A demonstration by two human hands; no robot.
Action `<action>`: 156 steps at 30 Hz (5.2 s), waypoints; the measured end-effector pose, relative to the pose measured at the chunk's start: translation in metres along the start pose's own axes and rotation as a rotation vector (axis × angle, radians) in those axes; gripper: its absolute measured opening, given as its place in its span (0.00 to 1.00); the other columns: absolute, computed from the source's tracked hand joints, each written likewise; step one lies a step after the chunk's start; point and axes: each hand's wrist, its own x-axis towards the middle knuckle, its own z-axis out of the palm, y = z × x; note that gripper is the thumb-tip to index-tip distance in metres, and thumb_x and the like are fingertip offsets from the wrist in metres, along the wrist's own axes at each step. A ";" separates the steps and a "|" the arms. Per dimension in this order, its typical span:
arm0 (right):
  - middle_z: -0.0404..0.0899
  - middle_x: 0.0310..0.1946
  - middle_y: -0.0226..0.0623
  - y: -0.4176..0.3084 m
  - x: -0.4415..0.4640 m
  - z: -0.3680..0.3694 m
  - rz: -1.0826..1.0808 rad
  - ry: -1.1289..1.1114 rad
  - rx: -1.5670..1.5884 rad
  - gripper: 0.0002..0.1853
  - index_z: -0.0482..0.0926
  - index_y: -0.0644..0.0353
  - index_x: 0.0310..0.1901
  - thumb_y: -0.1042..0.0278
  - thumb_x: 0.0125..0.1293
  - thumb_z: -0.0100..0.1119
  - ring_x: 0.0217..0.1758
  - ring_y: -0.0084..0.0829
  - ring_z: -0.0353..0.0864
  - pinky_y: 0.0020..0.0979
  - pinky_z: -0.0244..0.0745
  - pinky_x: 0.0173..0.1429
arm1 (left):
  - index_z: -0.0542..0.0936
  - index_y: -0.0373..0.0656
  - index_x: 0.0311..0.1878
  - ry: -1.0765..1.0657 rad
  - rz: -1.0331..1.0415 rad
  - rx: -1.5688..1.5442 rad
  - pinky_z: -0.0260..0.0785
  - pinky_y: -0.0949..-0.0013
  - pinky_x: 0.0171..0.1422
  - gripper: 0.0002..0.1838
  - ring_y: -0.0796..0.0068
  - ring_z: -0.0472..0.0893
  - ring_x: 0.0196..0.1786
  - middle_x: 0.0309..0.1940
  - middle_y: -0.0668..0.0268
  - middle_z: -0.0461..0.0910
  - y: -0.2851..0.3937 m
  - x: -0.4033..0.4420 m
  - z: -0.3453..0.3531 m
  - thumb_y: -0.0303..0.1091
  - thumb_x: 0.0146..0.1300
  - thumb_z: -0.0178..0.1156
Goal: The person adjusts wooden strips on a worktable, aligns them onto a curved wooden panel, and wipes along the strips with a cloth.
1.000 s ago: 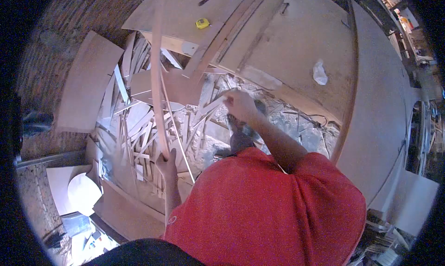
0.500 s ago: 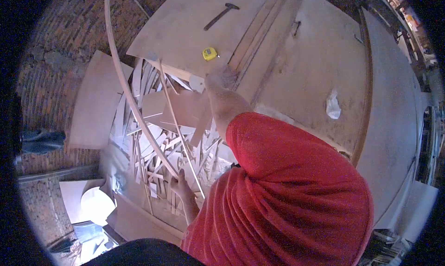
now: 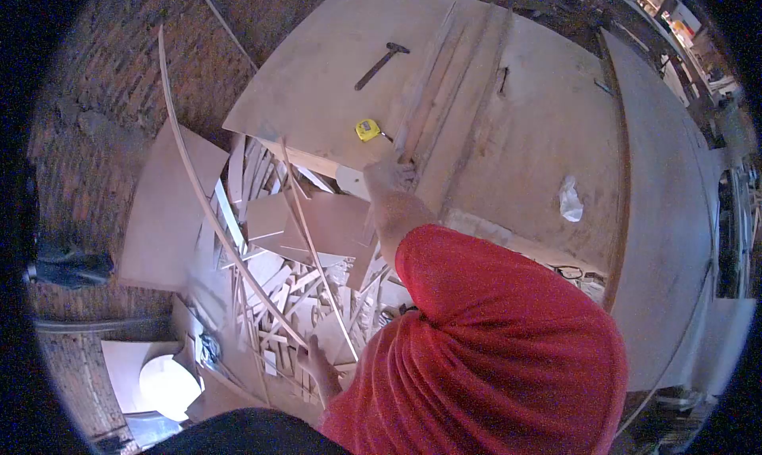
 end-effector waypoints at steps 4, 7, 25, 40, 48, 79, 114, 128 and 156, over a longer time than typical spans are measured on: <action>0.56 0.70 0.58 0.007 -0.010 -0.017 -0.131 -0.071 -0.107 0.52 0.47 0.43 0.81 0.57 0.59 0.68 0.78 0.60 0.54 0.59 0.58 0.76 | 0.69 0.42 0.25 -0.040 -0.056 -0.038 0.47 0.67 0.29 0.15 0.82 0.59 0.25 0.23 0.77 0.62 0.003 0.016 -0.024 0.32 0.61 0.66; 0.62 0.70 0.54 -0.006 0.016 0.030 0.019 0.031 0.032 0.48 0.53 0.47 0.80 0.57 0.61 0.67 0.79 0.53 0.59 0.58 0.61 0.77 | 0.70 0.42 0.25 -0.049 -0.049 0.063 0.48 0.67 0.29 0.14 0.81 0.60 0.25 0.23 0.77 0.62 0.001 0.026 -0.049 0.31 0.60 0.66; 0.85 0.31 0.41 0.063 0.023 -0.185 -0.614 -0.396 0.649 0.13 0.86 0.66 0.39 0.65 0.58 0.69 0.34 0.31 0.86 0.37 0.80 0.37 | 0.74 0.32 0.29 -0.107 0.285 0.137 0.55 0.63 0.28 0.14 0.77 0.66 0.28 0.24 0.70 0.69 -0.008 0.088 -0.138 0.32 0.60 0.66; 0.84 0.46 0.46 0.435 -0.069 -0.545 -0.331 0.335 0.390 0.28 0.76 0.67 0.59 0.70 0.57 0.72 0.52 0.41 0.85 0.41 0.79 0.56 | 0.78 0.33 0.34 -0.668 0.453 0.170 0.60 0.65 0.35 0.14 0.77 0.66 0.32 0.28 0.70 0.71 0.037 0.025 -0.021 0.34 0.62 0.72; 0.83 0.39 0.45 0.676 -0.035 -0.602 -0.080 0.508 0.362 0.26 0.77 0.64 0.56 0.73 0.55 0.73 0.40 0.34 0.86 0.37 0.82 0.40 | 0.78 0.35 0.32 -1.043 0.515 0.198 0.56 0.68 0.33 0.14 0.80 0.63 0.30 0.26 0.73 0.69 -0.014 -0.098 0.053 0.34 0.63 0.72; 0.78 0.34 0.36 1.028 0.164 -0.749 0.051 0.221 1.095 0.19 0.76 0.63 0.46 0.53 0.71 0.68 0.29 0.28 0.80 0.32 0.80 0.30 | 0.77 0.54 0.39 -1.850 -0.797 0.559 0.62 0.75 0.18 0.15 0.78 0.73 0.20 0.21 0.74 0.71 -0.176 -0.680 0.259 0.53 0.75 0.60; 0.87 0.44 0.47 0.788 0.263 -0.615 -0.032 0.344 0.877 0.26 0.81 0.70 0.52 0.60 0.58 0.77 0.45 0.38 0.88 0.40 0.83 0.46 | 0.72 0.38 0.63 -1.922 -0.581 0.568 0.82 0.56 0.51 0.25 0.63 0.87 0.44 0.44 0.58 0.84 -0.166 -0.658 0.218 0.48 0.74 0.61; 0.77 0.65 0.60 0.743 0.229 -0.674 -0.042 0.240 0.500 0.42 0.77 0.70 0.64 0.38 0.61 0.69 0.71 0.54 0.75 0.45 0.69 0.74 | 0.68 0.38 0.63 -1.698 0.693 0.927 0.74 0.45 0.42 0.22 0.40 0.85 0.41 0.39 0.43 0.83 -0.118 -0.568 0.148 0.35 0.70 0.61; 0.70 0.63 0.73 0.581 0.033 -0.459 -0.282 0.414 0.697 0.36 0.54 0.71 0.74 0.65 0.69 0.55 0.66 0.67 0.73 0.54 0.67 0.72 | 0.67 0.41 0.77 -1.522 0.653 0.882 0.72 0.55 0.68 0.43 0.54 0.81 0.63 0.59 0.49 0.82 -0.073 -0.259 0.012 0.49 0.64 0.73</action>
